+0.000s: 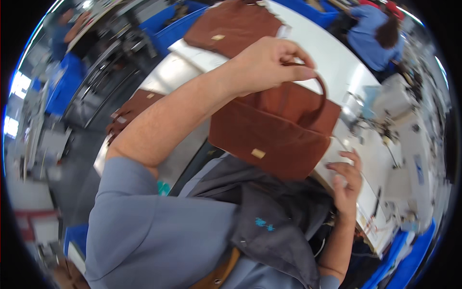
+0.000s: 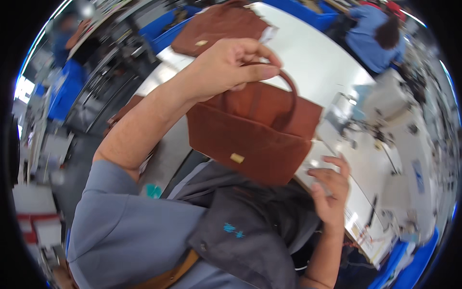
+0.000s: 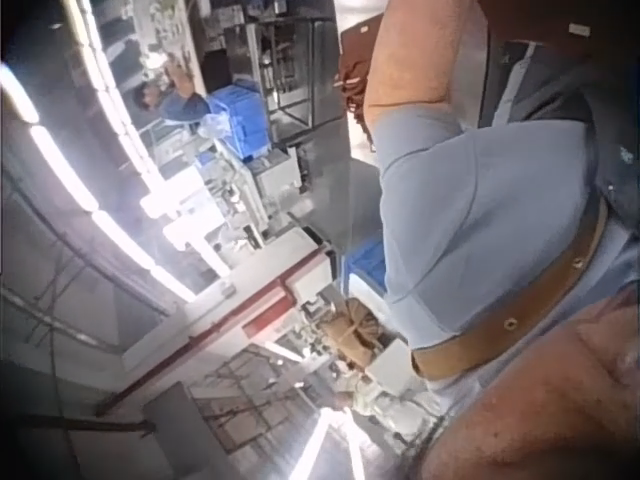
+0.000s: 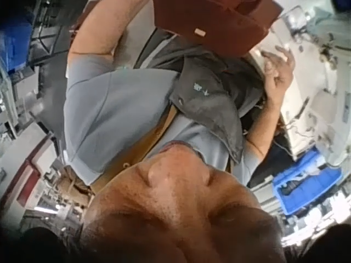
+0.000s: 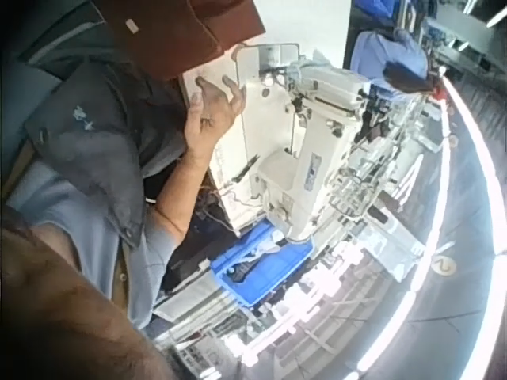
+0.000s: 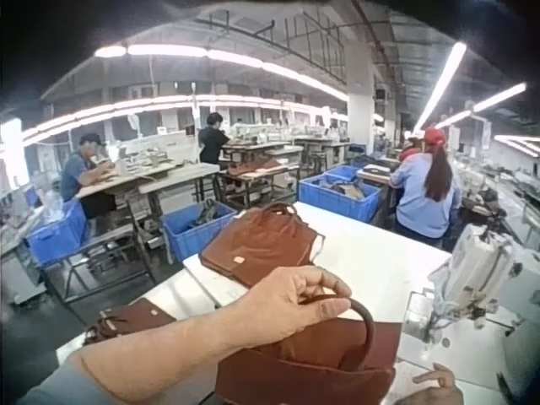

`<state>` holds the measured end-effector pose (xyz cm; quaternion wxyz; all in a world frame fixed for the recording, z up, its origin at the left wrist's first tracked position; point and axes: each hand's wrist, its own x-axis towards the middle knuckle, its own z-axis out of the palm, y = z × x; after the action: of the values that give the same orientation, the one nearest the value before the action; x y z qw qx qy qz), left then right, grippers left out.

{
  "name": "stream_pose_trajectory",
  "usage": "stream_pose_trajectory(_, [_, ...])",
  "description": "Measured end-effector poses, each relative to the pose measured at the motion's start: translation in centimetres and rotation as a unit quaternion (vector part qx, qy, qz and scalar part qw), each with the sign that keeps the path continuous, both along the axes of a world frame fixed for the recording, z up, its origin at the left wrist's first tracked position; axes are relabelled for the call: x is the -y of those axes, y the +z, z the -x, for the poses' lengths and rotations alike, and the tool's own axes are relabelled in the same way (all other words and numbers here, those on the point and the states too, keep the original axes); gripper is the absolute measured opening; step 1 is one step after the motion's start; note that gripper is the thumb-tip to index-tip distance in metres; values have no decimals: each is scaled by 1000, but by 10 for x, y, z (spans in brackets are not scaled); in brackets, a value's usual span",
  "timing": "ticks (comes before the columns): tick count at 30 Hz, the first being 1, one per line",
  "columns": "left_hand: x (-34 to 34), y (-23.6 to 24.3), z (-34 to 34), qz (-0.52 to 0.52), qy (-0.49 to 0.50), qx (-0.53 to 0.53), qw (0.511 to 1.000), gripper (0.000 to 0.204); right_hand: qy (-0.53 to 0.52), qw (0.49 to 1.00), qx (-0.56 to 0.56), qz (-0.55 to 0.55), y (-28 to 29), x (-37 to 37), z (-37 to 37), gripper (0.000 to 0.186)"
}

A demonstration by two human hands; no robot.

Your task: The recorder uses an industrial sewing machine to stitch together components of leather bags.

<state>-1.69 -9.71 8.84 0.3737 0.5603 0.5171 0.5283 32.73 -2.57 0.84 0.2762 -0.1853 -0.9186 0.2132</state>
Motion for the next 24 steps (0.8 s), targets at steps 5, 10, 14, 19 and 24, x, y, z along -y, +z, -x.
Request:
stream_pose_trajectory(5, [75, 28, 49, 32, 93, -100, 990, 35, -111, 990, -76, 44, -13, -8, 6, 20])
stream_pose_trajectory(10, [147, 15, 130, 154, 143, -233, 949, 31, -108, 992, -33, 54, -18, -7, 9, 17])
stream_pose_trajectory(14, [181, -28, 221, 142, 137, -275, 941, 28, -109, 993, 33, 17, -17, -1, 15, 16])
stream_pose_trajectory(19, [211, -56, 288, 181, 215, -283, 917, 21, -134, 989, 23, 50, -21, -2, 9, 16])
stream_pose_trajectory(24, [284, -118, 339, 211, 186, -591, 756, 18, -144, 985, 16, 88, -24, -2, 8, 17])
